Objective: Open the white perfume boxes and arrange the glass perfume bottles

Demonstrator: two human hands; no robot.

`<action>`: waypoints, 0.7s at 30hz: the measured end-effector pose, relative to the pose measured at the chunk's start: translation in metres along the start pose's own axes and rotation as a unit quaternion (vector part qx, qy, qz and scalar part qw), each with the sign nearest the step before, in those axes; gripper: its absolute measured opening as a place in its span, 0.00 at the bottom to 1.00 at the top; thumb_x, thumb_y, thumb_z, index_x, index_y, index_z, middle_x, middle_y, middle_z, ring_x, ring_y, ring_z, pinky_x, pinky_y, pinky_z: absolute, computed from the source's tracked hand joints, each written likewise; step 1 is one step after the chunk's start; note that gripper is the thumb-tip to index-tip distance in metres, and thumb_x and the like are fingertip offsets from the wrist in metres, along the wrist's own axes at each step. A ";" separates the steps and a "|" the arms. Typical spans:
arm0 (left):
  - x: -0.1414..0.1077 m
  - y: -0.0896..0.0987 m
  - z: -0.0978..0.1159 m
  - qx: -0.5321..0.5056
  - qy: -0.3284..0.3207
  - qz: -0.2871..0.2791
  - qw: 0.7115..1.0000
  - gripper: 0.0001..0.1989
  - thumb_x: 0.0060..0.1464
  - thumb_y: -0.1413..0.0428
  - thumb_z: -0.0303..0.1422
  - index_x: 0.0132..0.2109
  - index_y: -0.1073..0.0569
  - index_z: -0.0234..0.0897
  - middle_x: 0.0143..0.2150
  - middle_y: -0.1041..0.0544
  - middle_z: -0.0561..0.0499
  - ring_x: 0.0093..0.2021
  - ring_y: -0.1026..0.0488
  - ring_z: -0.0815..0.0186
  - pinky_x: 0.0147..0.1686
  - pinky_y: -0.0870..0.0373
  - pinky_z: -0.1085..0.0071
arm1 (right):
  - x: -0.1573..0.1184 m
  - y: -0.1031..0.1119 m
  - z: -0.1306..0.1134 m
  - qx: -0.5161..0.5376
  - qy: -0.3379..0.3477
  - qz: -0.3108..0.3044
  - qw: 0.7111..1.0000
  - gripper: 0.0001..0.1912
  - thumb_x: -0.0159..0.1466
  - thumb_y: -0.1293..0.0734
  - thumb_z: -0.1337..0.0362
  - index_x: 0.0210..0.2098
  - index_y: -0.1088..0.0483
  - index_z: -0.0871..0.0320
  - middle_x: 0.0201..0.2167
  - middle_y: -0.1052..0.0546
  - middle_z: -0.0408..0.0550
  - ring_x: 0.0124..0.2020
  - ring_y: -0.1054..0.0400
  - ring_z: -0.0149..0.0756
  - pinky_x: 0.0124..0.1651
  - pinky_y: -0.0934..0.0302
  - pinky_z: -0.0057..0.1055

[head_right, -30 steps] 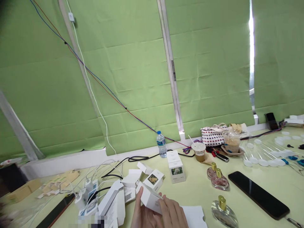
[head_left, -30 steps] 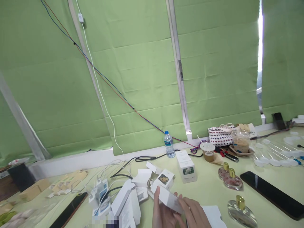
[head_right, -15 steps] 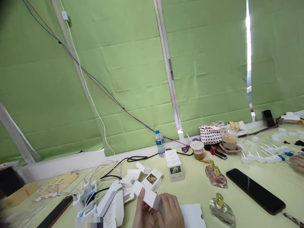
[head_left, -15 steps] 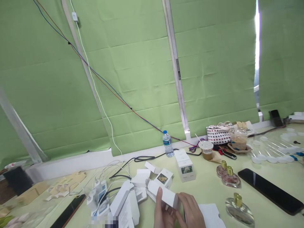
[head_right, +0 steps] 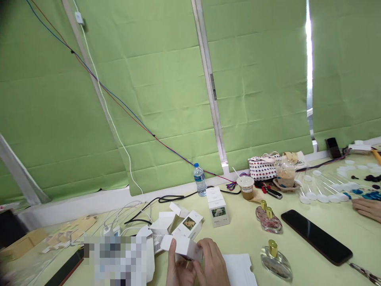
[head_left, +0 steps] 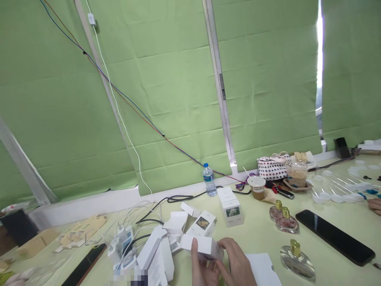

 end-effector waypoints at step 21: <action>0.005 0.000 -0.023 -0.083 0.100 -0.088 0.988 0.24 0.52 0.43 0.45 0.46 0.29 0.28 0.42 0.23 0.37 0.45 0.25 0.54 0.42 0.28 0.67 | -0.011 0.015 -0.015 -0.043 0.054 0.098 0.993 0.12 0.66 0.45 0.66 0.46 0.36 0.60 0.40 0.30 0.54 0.40 0.35 0.39 0.42 0.39 0.33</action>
Point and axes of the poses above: each hand's wrist, its own x-axis towards the middle knuckle, its own y-axis out of the back of the hand, z = x × y, the point moved 8 cm from there along x, towards the middle knuckle
